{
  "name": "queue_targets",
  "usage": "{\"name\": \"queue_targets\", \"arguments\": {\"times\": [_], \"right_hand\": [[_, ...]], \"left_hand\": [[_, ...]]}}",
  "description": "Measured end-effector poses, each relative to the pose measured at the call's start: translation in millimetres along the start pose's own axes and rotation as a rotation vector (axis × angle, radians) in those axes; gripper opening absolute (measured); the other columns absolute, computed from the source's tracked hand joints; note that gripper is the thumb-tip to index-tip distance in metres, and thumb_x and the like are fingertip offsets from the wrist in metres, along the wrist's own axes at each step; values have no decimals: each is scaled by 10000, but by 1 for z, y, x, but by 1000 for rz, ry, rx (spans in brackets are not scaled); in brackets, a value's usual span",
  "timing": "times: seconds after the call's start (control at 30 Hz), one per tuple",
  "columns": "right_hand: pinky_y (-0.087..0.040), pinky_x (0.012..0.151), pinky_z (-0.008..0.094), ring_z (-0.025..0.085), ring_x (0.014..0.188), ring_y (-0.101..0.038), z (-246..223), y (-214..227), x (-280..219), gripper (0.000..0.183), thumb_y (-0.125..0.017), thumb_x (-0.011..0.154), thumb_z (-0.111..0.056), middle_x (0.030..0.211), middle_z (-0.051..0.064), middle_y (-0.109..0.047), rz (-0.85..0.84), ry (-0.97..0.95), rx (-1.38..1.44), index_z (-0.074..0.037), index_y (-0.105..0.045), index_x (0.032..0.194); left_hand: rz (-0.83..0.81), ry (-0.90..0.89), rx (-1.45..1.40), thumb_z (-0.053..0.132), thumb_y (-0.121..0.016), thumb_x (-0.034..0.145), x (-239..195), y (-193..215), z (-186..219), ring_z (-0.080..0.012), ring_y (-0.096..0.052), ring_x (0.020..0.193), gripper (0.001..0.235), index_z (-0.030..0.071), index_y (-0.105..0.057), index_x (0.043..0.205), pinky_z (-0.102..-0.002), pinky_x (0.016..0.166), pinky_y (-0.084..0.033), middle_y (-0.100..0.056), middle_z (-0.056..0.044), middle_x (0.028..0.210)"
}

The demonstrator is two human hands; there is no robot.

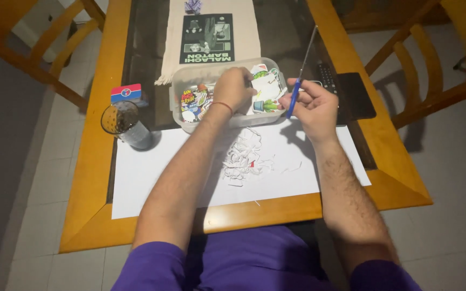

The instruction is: Trimming the white borders off printed stickers using a pair of scissors at a table.

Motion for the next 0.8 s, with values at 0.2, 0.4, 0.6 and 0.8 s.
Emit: {"name": "queue_targets", "arguments": {"times": [0.2,0.4,0.6,0.8], "right_hand": [[-729,796,260,194,890,-851,-1,-5,-3,545,-959,961,-98,983,161,-833,-10,-4,-34,-7,-724,1443],[-722,808,268,189,905,-847,3,-1,-1,553,-949,962,-90,987,167,-839,-20,-5,-54,4,-714,1453],[-795,847,325,228,1039,-877,-15,-8,-6,461,-881,976,46,1113,153,-864,57,-22,-197,22,-744,1415],[-702,915,229,116,977,-815,6,-12,-2,623,-1016,929,-77,1054,118,-838,10,46,-15,-6,-700,1461]], "left_hand": [[130,226,-442,301,-957,884,-6,22,-26,-205,-866,834,166,221,-896,1016,-354,788,-688,-856,22,827],[366,249,-935,242,-928,956,-36,69,-20,-116,-804,831,299,78,-858,1195,-288,775,-672,-866,-49,897],[397,193,-1211,73,-820,983,-86,93,4,-198,-878,843,304,-54,-795,1258,-293,708,-762,-860,-173,953],[258,122,-1276,28,-761,1073,-137,79,17,-286,-876,980,347,-130,-699,1376,-323,841,-788,-835,-299,1158]]}}
Point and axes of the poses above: each hand's wrist, its own x-axis towards the middle knuckle, its own y-axis out of the back of the hand, z = x × y, the point moved 8 cm from there along x, towards the middle knuckle
